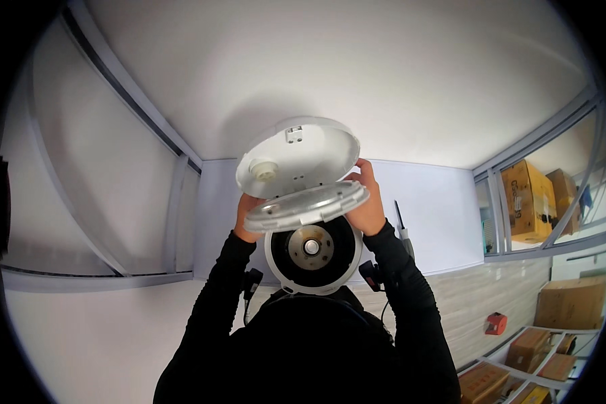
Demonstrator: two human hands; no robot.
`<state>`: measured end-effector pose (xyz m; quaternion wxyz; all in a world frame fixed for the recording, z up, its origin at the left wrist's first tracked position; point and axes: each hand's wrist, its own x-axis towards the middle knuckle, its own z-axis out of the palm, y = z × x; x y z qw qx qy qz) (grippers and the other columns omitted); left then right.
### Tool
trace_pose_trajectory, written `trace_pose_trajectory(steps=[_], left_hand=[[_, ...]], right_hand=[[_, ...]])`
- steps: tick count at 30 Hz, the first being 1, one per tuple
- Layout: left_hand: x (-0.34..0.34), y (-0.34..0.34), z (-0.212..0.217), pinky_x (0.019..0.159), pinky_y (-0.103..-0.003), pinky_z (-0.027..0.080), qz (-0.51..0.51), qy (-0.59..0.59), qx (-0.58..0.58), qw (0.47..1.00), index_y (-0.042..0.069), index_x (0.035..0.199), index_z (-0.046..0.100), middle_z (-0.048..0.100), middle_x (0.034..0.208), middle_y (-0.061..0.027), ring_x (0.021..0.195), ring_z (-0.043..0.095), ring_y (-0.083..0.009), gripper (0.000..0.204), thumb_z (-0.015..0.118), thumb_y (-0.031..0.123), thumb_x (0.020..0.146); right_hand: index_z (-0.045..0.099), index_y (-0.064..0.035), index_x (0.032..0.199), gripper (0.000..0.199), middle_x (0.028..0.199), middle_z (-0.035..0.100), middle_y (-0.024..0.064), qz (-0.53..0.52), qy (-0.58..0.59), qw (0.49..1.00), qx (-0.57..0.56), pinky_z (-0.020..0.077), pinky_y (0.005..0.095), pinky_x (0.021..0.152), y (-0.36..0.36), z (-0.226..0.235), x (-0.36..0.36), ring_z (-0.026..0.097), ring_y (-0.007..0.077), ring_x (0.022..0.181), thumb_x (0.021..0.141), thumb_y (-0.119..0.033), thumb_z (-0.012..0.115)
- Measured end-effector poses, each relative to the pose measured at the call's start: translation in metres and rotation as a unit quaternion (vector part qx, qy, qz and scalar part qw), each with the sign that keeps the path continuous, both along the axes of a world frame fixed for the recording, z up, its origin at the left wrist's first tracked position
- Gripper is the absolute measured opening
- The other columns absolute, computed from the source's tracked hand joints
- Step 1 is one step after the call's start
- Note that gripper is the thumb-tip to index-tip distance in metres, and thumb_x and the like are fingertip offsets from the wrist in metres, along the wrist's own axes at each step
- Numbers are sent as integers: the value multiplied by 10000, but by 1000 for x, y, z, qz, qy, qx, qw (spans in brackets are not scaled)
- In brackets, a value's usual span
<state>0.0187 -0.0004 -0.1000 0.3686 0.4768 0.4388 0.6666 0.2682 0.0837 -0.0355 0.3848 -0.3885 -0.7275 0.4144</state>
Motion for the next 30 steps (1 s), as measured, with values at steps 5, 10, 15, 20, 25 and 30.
trace_pose_trajectory(steps=[5,10,15,20,25,30], left_hand=[[-7,7,7,1062,-390,517,-70,101,-129,984,24,1357,635,702,1303,-138,1208,669,-247,567,860,187,862],[-3,12,11,1019,-388,540,-49,164,-112,979,32,1324,647,726,1246,-133,1149,693,-238,537,866,165,851],[-3,20,2,981,-384,564,-48,126,-124,983,20,1261,695,737,1229,-131,1119,705,-229,471,874,136,840],[1,23,17,960,-366,554,-48,85,-102,990,5,1185,724,752,1167,-120,1070,702,-207,396,870,100,830],[1,22,18,955,-363,551,-26,109,-76,991,6,1195,712,749,1163,-111,1065,702,-214,419,872,88,817],[1,22,16,952,-360,548,-35,141,-71,987,2,1198,709,747,1162,-107,1055,702,-221,433,875,88,807]], right_hand=[[414,-19,1446,548,1063,712,135,-27,58,985,-160,624,316,741,3,12,-10,735,211,914,928,36,583],[529,7,1315,417,979,732,133,-23,-4,1000,-20,592,324,761,7,12,-8,744,204,875,918,-31,653],[574,1,1245,382,924,728,131,-14,-19,999,-49,564,340,778,16,9,-5,722,216,827,896,-99,692],[581,0,1271,418,946,724,138,-1,-46,998,-51,553,343,752,29,2,-1,673,218,755,890,-135,691],[587,22,1311,440,995,750,171,17,-33,998,-55,576,342,776,32,9,-1,730,218,820,921,-140,711],[607,36,1285,376,954,763,164,-7,-1,999,-51,584,331,747,18,14,-6,738,202,765,961,-114,723]])
